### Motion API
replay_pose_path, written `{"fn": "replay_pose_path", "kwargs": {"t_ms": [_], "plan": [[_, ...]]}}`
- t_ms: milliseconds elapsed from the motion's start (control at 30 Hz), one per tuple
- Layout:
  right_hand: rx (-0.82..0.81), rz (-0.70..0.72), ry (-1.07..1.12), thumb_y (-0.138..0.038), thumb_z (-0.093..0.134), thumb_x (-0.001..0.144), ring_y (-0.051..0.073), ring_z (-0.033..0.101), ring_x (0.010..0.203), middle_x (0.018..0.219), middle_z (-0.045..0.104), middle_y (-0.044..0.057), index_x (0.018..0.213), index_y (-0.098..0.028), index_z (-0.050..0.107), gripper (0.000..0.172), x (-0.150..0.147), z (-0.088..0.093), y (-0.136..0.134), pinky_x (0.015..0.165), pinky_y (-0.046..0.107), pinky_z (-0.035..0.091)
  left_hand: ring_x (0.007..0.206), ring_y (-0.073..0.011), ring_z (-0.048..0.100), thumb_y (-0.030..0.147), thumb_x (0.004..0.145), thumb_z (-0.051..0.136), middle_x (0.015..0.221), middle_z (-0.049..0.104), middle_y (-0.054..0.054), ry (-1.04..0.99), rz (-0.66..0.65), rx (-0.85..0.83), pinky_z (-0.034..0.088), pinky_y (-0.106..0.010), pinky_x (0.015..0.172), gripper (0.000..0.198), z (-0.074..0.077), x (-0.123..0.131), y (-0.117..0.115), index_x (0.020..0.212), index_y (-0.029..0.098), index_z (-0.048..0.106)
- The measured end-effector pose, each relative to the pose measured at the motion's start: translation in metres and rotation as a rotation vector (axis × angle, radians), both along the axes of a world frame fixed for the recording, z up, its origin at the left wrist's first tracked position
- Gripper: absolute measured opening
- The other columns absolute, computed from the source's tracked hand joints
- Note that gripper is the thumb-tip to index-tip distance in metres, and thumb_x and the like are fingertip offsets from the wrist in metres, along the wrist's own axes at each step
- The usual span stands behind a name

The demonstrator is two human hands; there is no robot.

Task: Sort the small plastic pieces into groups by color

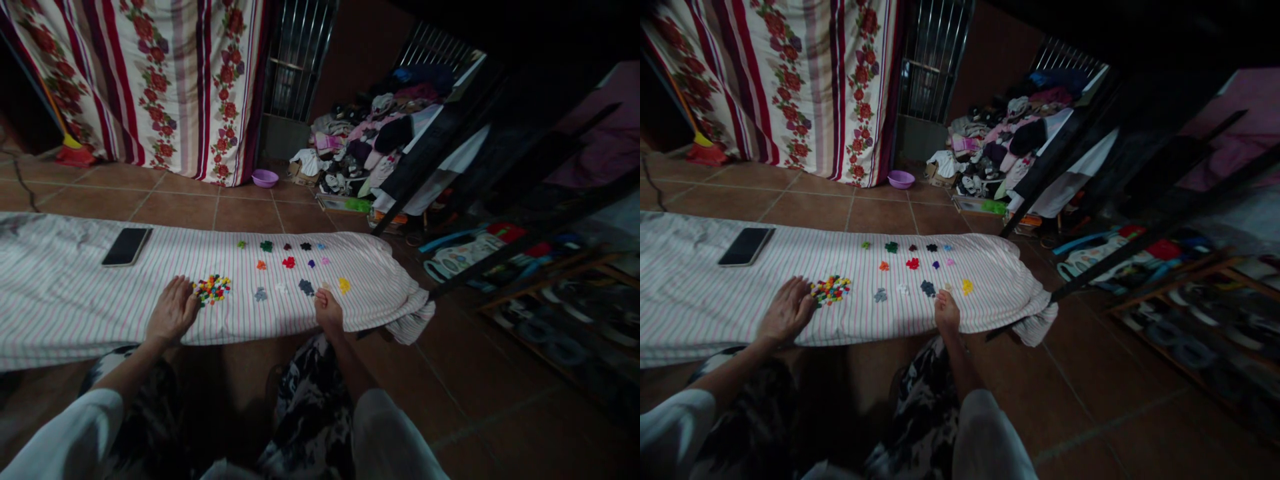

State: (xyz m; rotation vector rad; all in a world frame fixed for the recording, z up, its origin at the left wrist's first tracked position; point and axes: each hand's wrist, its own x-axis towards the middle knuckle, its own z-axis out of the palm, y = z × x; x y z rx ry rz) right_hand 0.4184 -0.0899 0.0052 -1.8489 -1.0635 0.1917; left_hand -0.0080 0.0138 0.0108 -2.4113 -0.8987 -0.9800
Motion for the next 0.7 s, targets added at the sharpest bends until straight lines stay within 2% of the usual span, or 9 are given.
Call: {"fn": "replay_pose_path", "kwargs": {"t_ms": [100,200,367,533,700], "plan": [[0.033,0.036,-0.116,-0.024,0.046,0.079,0.024,0.07,0.093,0.096,0.075,0.013,0.094,-0.017,0.073,0.032,-0.004,-0.001,-0.004,0.09,0.04,0.057,0.137,-0.0347,0.046,0.013,0.089,0.046,0.124,0.06,-0.015,-0.006,-0.007,-0.002,0.05,-0.064,0.104,0.025,0.002,0.001,-0.001,0.112,0.018,0.053],[0.059,0.052,-0.2,-0.023,0.044,0.08,0.025,0.069,0.092,0.094,0.075,0.013,0.09,-0.018,0.074,0.032,-0.007,-0.004,-0.004,0.089,0.041,0.057,0.138,-0.0348,0.046,0.012,0.089,0.047,0.123,0.061,-0.016,-0.003,-0.015,0.011,0.049,-0.063,0.106,0.021,0.004,0.001,-0.001,0.109,0.017,0.054],[0.061,0.078,-0.187,-0.026,0.046,0.08,0.024,0.069,0.088,0.091,0.075,0.011,0.09,-0.02,0.074,0.03,-0.007,-0.007,0.003,0.085,0.039,0.058,0.135,-0.0339,0.048,0.012,0.089,0.048,0.118,0.062,-0.015,0.003,-0.006,0.031,0.05,-0.06,0.105,0.019,0.005,0.002,-0.001,0.106,0.017,0.054],[0.126,0.04,-0.233,-0.028,0.045,0.083,0.024,0.066,0.091,0.093,0.072,0.012,0.092,-0.019,0.072,0.03,-0.005,-0.008,0.008,0.089,0.042,0.057,0.133,-0.0336,0.049,0.012,0.089,0.048,0.117,0.062,-0.015,-0.001,-0.012,0.028,0.051,-0.061,0.103,0.019,0.007,0.002,-0.001,0.106,0.018,0.053],[0.044,0.008,-0.223,-0.027,0.054,0.076,0.022,0.063,0.079,0.107,0.067,0.015,0.1,-0.016,0.069,0.03,-0.005,-0.005,0.022,0.08,0.042,0.057,0.133,-0.0341,0.049,0.012,0.089,0.048,0.117,0.061,-0.014,0.029,-0.003,0.038,0.051,-0.061,0.103,0.018,0.007,0.002,-0.002,0.105,0.018,0.054]]}}
